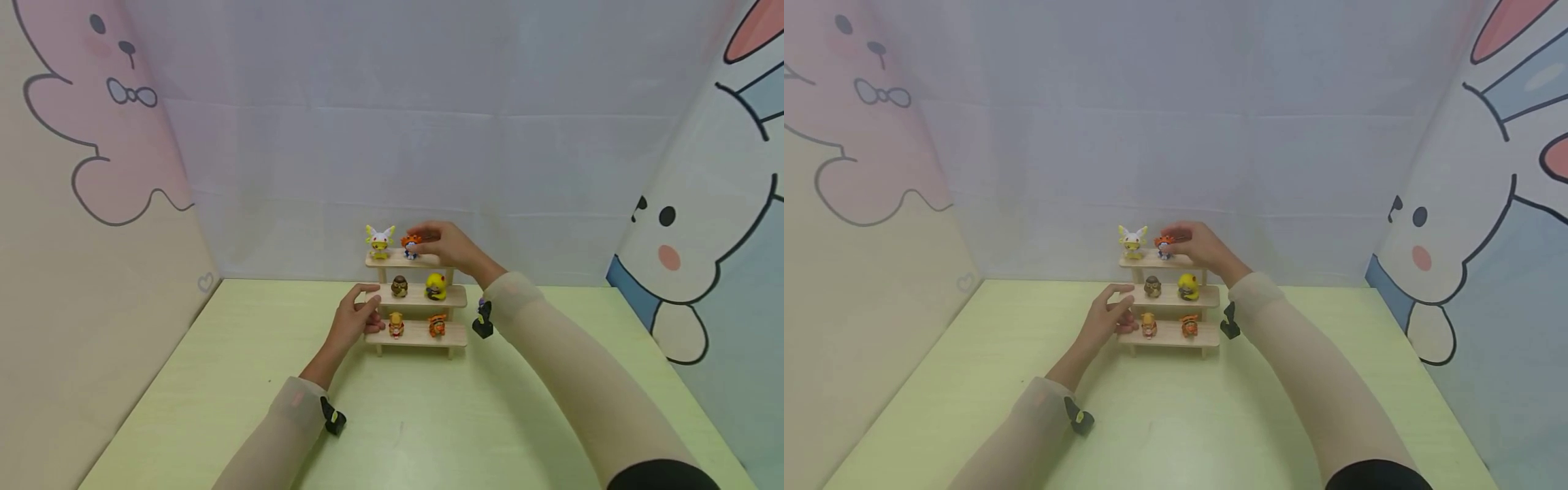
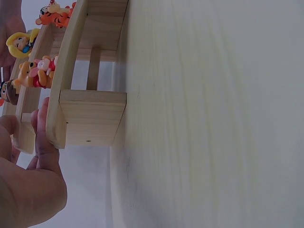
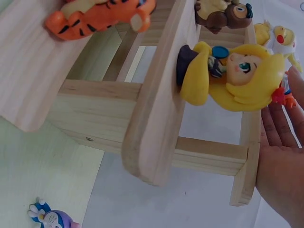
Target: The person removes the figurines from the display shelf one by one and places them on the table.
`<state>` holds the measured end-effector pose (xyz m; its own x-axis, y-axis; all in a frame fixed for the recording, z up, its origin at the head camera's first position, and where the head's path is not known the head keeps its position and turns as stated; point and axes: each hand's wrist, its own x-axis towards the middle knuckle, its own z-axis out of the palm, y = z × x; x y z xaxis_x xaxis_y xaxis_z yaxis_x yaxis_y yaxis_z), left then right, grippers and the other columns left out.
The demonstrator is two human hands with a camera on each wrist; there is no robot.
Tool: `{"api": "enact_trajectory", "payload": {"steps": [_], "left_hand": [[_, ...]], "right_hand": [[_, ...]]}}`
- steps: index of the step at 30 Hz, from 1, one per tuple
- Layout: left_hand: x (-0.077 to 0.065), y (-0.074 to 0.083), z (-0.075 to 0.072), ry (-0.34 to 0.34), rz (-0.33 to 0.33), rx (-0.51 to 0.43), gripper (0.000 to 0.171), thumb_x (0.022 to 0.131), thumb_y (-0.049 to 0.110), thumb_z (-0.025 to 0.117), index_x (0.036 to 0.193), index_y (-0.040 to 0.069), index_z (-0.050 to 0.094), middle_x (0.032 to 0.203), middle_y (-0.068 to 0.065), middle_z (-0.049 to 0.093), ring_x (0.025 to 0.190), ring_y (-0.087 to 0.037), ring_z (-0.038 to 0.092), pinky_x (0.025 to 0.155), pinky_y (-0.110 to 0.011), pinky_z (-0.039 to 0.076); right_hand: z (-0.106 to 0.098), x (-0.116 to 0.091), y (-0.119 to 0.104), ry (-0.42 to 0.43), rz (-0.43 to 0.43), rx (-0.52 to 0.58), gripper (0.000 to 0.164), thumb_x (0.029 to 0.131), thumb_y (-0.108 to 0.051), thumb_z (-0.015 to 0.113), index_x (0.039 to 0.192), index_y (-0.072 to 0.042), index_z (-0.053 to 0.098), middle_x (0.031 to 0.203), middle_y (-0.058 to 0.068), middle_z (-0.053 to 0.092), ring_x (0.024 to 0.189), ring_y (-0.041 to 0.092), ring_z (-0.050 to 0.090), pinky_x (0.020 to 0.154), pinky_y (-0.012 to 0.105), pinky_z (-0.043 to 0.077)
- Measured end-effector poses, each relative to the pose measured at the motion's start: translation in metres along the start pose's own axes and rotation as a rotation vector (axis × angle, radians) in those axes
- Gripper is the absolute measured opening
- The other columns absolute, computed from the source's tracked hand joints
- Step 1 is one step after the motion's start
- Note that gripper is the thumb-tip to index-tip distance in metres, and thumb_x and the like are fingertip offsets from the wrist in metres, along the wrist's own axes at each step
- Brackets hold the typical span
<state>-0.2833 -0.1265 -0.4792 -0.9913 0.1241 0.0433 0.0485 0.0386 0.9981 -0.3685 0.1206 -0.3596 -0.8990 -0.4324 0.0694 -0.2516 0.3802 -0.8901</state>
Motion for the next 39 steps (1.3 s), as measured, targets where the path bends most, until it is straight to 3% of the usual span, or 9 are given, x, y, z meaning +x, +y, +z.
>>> {"api": "enact_trajectory", "payload": {"steps": [10, 22, 29, 39], "left_hand": [[-0.001, 0.002, -0.001, 0.013, -0.008, 0.016, 0.038, 0.106, 0.027, 0.063, 0.141, 0.015, 0.06, 0.076, -0.013, 0.068, 0.064, -0.018, 0.072, 0.059, -0.028, 0.063], [0.004, -0.002, -0.006, -0.026, -0.013, -0.019, 0.042, 0.106, 0.026, 0.062, 0.146, 0.013, 0.056, 0.078, -0.018, 0.069, 0.066, -0.023, 0.074, 0.061, -0.031, 0.064], [-0.011, 0.025, -0.004, -0.051, -0.027, -0.014, 0.042, 0.107, 0.016, 0.06, 0.146, 0.003, 0.054, 0.082, -0.029, 0.067, 0.07, -0.033, 0.075, 0.066, -0.038, 0.065], [-0.001, 0.003, -0.003, -0.016, -0.019, -0.022, 0.045, 0.106, 0.026, 0.063, 0.147, 0.01, 0.055, 0.075, -0.016, 0.069, 0.065, -0.024, 0.073, 0.059, -0.029, 0.063]], "right_hand": [[0.012, 0.002, -0.002, 0.08, 0.044, 0.0, 0.038, 0.098, -0.023, 0.075, 0.133, -0.011, 0.067, 0.129, 0.009, 0.068, 0.119, 0.026, 0.063, 0.105, 0.047, 0.051], [0.011, 0.0, -0.002, 0.079, 0.045, 0.017, 0.037, 0.098, -0.023, 0.075, 0.133, -0.012, 0.067, 0.13, 0.009, 0.068, 0.121, 0.027, 0.062, 0.109, 0.048, 0.049], [0.011, -0.001, -0.002, 0.078, 0.053, 0.025, 0.038, 0.098, -0.023, 0.074, 0.134, -0.012, 0.067, 0.131, 0.009, 0.067, 0.122, 0.027, 0.062, 0.108, 0.047, 0.05], [0.006, -0.005, -0.002, 0.047, 0.043, 0.063, 0.034, 0.098, -0.021, 0.074, 0.131, -0.013, 0.069, 0.129, 0.006, 0.07, 0.118, 0.024, 0.064, 0.104, 0.044, 0.053]]}}
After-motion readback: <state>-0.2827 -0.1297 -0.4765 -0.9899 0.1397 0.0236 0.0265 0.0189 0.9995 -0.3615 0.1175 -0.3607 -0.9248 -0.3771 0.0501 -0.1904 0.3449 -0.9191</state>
